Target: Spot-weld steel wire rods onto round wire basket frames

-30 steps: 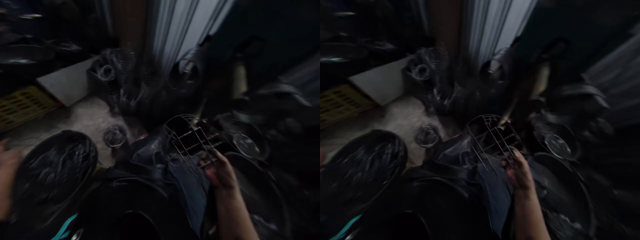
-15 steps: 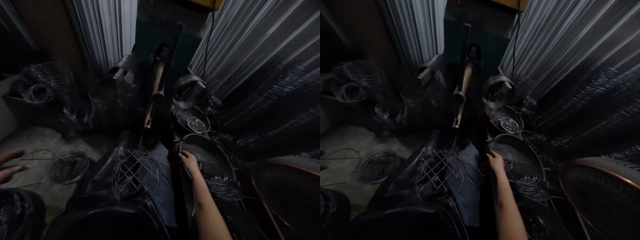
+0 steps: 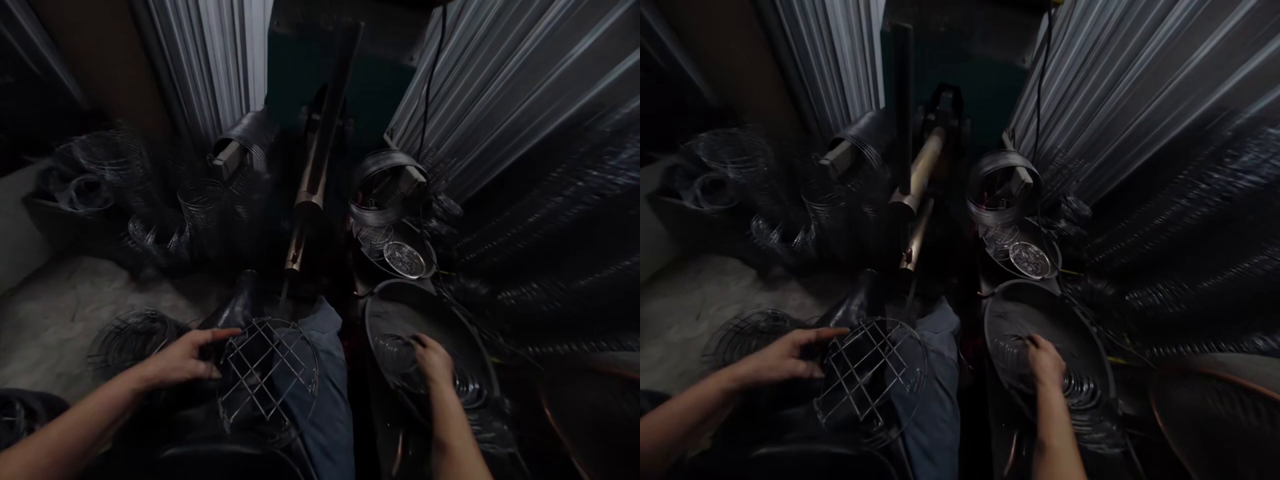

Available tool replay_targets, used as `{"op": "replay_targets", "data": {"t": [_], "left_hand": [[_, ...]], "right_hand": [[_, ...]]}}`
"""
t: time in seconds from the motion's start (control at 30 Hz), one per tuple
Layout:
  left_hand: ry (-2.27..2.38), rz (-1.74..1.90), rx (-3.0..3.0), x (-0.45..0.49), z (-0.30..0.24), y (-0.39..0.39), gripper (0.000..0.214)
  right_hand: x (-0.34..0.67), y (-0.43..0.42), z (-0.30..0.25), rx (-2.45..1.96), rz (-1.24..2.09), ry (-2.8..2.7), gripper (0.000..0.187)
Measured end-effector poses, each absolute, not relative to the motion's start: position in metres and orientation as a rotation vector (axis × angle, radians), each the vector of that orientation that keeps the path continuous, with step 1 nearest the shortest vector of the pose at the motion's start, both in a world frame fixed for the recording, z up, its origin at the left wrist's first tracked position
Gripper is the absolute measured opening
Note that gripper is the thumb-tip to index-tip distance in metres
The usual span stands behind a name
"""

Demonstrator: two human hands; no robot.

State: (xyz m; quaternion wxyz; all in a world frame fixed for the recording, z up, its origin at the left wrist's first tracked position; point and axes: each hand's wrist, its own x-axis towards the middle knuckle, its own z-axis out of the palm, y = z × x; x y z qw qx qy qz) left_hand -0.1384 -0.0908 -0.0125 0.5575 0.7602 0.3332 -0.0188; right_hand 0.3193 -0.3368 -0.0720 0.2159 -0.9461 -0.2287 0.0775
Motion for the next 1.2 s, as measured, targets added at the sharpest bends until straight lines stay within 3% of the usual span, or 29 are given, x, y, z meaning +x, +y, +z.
{"op": "replay_targets", "data": {"t": [0.2,0.37,0.53,0.83,1.0,1.2], "left_hand": [[0.731,-0.021,1.771,-0.129,-0.034,-0.091,0.054],[0.769,0.007,1.696,-0.133,-0.032,-0.094,0.054],[0.790,0.031,1.647,-0.141,-0.037,-0.095,0.055],[0.744,0.129,1.666,-0.154,-0.039,-0.095,0.049],[0.716,0.286,1.761,-0.157,-0.037,-0.100,0.041],[0.848,0.377,1.869,-0.162,-0.050,-0.097,0.042]], "right_hand": [[0.345,-0.302,0.011,-2.394,-0.120,-0.873,0.043],[0.328,-0.204,0.106,-2.259,-0.342,-1.223,0.035],[0.315,-0.106,0.164,-2.450,-0.603,-1.299,0.041],[0.332,-0.057,0.175,-2.693,-0.752,-1.185,0.031],[0.310,-0.084,0.173,-2.598,-0.879,-1.122,0.032],[0.279,-0.150,0.178,-2.585,-0.759,-1.100,0.038]]}}
